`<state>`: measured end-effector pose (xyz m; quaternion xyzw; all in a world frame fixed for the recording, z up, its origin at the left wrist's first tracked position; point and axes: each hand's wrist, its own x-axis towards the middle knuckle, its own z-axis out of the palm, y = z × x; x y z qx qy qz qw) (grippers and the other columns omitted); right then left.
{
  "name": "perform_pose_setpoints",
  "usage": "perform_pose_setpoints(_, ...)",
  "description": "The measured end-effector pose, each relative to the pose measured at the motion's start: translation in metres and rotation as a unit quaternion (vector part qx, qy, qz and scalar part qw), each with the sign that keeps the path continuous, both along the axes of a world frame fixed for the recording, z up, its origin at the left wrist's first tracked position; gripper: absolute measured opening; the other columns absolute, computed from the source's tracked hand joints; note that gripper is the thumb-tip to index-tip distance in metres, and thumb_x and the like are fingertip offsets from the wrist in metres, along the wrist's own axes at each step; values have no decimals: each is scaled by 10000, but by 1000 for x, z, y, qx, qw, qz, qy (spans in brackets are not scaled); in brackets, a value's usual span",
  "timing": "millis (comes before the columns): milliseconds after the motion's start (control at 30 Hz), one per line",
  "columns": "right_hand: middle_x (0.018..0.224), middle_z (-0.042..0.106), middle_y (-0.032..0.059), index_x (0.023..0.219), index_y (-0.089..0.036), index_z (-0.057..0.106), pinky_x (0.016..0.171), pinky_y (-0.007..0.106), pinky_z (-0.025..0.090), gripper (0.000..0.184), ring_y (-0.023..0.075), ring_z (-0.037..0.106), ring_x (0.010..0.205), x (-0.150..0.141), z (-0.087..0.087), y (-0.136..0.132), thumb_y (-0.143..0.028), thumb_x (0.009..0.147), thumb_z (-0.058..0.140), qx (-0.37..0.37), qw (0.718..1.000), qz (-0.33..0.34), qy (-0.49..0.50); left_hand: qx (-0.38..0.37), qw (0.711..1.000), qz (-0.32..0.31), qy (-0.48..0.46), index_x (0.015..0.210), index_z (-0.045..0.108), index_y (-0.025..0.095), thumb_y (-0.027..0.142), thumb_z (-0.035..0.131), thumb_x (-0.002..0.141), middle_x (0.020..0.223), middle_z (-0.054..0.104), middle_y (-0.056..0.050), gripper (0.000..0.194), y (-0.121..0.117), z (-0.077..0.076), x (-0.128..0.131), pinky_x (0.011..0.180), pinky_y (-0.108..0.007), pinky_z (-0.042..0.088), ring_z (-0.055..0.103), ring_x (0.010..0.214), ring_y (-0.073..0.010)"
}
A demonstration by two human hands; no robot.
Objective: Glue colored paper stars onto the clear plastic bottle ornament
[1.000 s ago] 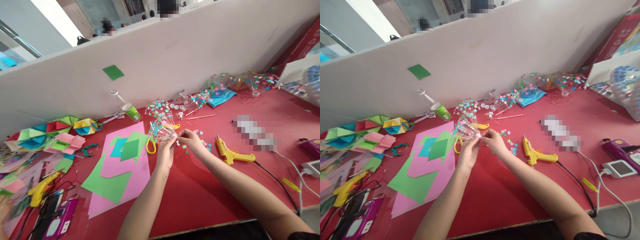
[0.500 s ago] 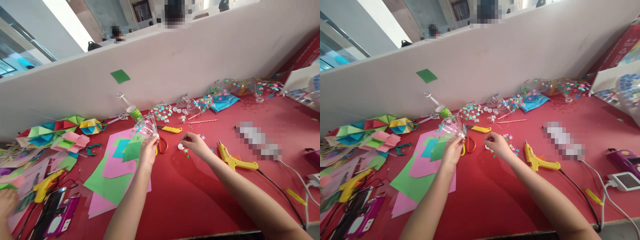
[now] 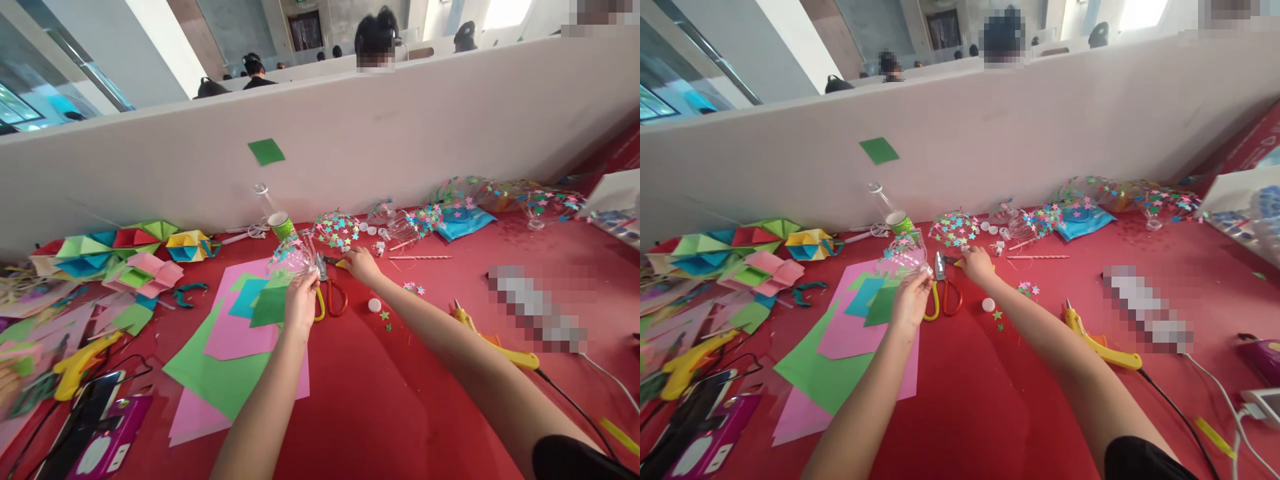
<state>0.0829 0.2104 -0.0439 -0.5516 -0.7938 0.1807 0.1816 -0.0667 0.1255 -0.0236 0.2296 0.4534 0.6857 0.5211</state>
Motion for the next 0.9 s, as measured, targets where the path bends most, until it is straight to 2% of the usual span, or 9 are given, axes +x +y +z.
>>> perform_pose_setpoints(133, 1235, 573, 83, 1197, -191, 562, 886, 415, 519, 319, 196, 595, 1042, -6, -5, 14, -367, 931, 547, 29, 998, 4, -62, 11, 1000, -10, -6, 636, 649, 139, 191, 801, 576, 671, 639, 9, 171, 1, 4, 7, 662, -207, 444, 593, 652, -81)
perform_pose_setpoints(267, 1231, 576, 82, 1193, -192, 564, 885, 412, 519, 315, 194, 596, 1038, -2, -5, 13, -368, 933, 544, 42, 992, -7, -116, 20, 999, -28, -7, 616, 647, 140, 193, 812, 576, 652, 634, 9, 178, 1, 6, 14, 664, -219, 443, 593, 656, -94)
perform_pose_setpoints(400, 1231, 576, 85, 1190, -190, 567, 888, 412, 517, 314, 194, 595, 1040, 19, -1, 5, -368, 932, 545, 45, 985, -42, -160, 24, 999, -38, 3, 676, 674, 150, 216, 818, 583, 700, 664, -1, 183, 1, 8, 18, 686, -233, 446, 612, 695, -111)
perform_pose_setpoints(533, 1233, 575, 85, 1187, -190, 568, 893, 413, 515, 312, 195, 593, 1044, 50, 3, 1, -368, 932, 545, 38, 977, -93, -189, 21, 998, -50, 33, 780, 697, 165, 218, 827, 586, 832, 713, -26, 240, 3, 4, 26, 812, -275, 458, 650, 863, -162)
perform_pose_setpoints(600, 1235, 575, 85, 1187, -192, 569, 895, 414, 514, 310, 195, 592, 1046, 64, 4, 1, -368, 933, 544, 34, 974, -112, -196, 14, 997, -61, 51, 821, 701, 172, 212, 832, 583, 870, 726, -35, 274, 5, -1, 35, 861, -304, 458, 654, 911, -186)
perform_pose_setpoints(733, 1237, 573, 86, 1191, -189, 566, 896, 418, 513, 317, 198, 591, 1050, 82, 4, 1, -368, 930, 548, 25, 973, -135, -188, 13, 992, -96, 84, 827, 704, 185, 189, 843, 552, 813, 732, -27, 308, 17, -12, 63, 859, -346, 481, 666, 876, -219)
perform_pose_setpoints(900, 1239, 572, 86, 1190, -192, 568, 895, 414, 514, 313, 196, 591, 1048, 95, 1, -1, -367, 931, 547, 0, 982, -149, -116, 7, 984, -128, 124, 783, 697, 166, 238, 827, 585, 746, 701, -17, 248, 47, -21, 98, 787, -324, 504, 661, 784, -200)
